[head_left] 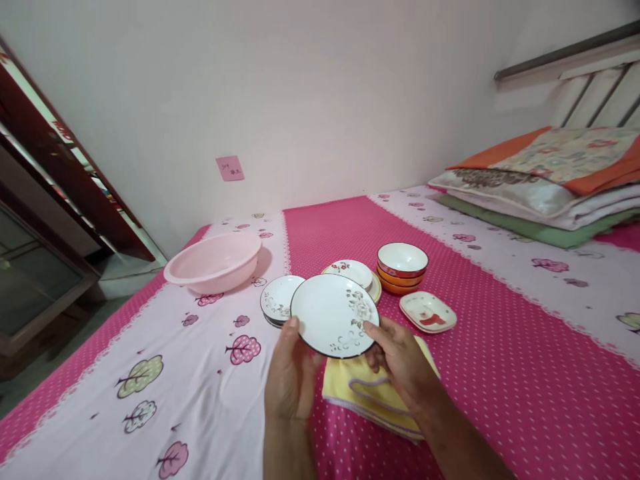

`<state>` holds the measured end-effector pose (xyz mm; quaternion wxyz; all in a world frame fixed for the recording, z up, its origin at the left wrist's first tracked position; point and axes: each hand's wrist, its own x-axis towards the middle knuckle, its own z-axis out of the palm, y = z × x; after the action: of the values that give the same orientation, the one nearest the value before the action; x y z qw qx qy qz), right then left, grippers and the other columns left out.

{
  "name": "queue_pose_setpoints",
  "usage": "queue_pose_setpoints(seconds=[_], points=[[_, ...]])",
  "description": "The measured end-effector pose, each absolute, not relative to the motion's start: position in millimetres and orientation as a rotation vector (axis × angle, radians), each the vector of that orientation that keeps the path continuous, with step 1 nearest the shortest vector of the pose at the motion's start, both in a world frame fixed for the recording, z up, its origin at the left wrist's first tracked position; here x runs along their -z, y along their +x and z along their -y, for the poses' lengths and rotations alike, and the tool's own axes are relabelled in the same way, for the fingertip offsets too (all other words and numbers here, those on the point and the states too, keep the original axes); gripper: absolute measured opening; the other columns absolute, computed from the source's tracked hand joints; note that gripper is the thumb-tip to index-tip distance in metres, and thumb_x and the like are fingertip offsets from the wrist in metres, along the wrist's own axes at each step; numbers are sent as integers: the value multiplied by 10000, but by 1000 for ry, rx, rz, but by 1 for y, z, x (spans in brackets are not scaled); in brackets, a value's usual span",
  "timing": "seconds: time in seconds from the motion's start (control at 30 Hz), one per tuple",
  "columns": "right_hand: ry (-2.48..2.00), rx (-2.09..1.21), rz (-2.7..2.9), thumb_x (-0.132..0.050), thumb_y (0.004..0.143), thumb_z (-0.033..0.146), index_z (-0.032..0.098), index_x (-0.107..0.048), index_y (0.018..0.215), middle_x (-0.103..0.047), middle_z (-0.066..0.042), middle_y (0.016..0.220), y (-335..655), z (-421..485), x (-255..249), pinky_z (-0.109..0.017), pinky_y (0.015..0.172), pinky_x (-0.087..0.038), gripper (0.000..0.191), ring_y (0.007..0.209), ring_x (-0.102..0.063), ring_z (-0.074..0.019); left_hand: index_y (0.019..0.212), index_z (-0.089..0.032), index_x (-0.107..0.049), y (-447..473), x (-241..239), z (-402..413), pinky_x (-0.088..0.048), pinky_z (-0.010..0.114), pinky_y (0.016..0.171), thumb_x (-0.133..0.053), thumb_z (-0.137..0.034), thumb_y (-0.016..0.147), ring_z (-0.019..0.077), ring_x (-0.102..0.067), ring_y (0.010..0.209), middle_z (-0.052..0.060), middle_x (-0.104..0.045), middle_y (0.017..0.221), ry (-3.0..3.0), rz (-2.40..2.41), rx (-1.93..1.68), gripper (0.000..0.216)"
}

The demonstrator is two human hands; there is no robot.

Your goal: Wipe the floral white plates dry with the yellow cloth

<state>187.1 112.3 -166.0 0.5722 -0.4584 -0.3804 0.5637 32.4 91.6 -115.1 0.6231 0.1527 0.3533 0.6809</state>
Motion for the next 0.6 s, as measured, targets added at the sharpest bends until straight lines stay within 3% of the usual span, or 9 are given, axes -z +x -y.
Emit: queue_pose_setpoints(seconds=[0.1, 0.2, 0.27, 0.33, 0.47, 0.6], points=[[-1047, -1381, 889, -767, 762, 585, 192, -627, 846, -582, 31, 529, 181, -109, 169, -223, 421, -406, 426, 436, -523, -125, 1290, -90, -686, 47, 122, -96, -625, 417, 917, -689, -164, 899, 326, -748, 1085, 196, -786, 1145, 240, -707, -1462, 398], [-1000, -1442, 1078, -626, 881, 595, 181, -653, 1014, -680, -25, 699, 187, -107, 165, -273, 565, -502, 435, 591, -630, -173, 1379, -65, -627, 45, 127, -102, -653, 415, 876, -623, -92, 909, 322, -767, 1049, 206, -795, 1126, 89, -840, -1561, 471], [-1051, -1335, 1365, -590, 913, 460, 193, -658, 1033, -710, -53, 841, 201, -105, 163, -304, 687, -512, 300, 741, -661, -198, 1412, -107, -610, 35, 130, -105, -651, 435, 902, -606, -58, 903, 315, -754, 1100, 184, -788, 1179, 44, -876, -1628, 511], [-1253, -1082, 1740, -642, 830, 249, 202, -661, 959, -707, -69, 949, 216, -103, 162, -323, 780, -477, 139, 880, -644, -223, 1410, -166, -622, 24, 132, -106, -632, 466, 958, -620, -17, 868, 309, -732, 1160, 142, -781, 1227, 41, -899, -1710, 562], [-1706, -625, 2263, -621, 681, -8, 174, -668, 925, -681, -121, 1110, 234, -100, 169, -364, 851, -397, 308, 1038, -593, -282, 1386, -197, -653, 12, 132, -103, -581, 497, 1043, -671, -23, 823, 327, -677, 1258, 119, -756, 1298, 75, -934, -1804, 589], [-1693, -633, 2240, -501, 860, 19, 178, -618, 849, -683, -98, 986, 231, -103, 168, -321, 785, -380, 198, 933, -616, -234, 1398, -180, -648, 14, 133, -102, -535, 556, 1085, -668, -32, 824, 364, -624, 1322, 148, -723, 1353, 109, -886, -1768, 593]])
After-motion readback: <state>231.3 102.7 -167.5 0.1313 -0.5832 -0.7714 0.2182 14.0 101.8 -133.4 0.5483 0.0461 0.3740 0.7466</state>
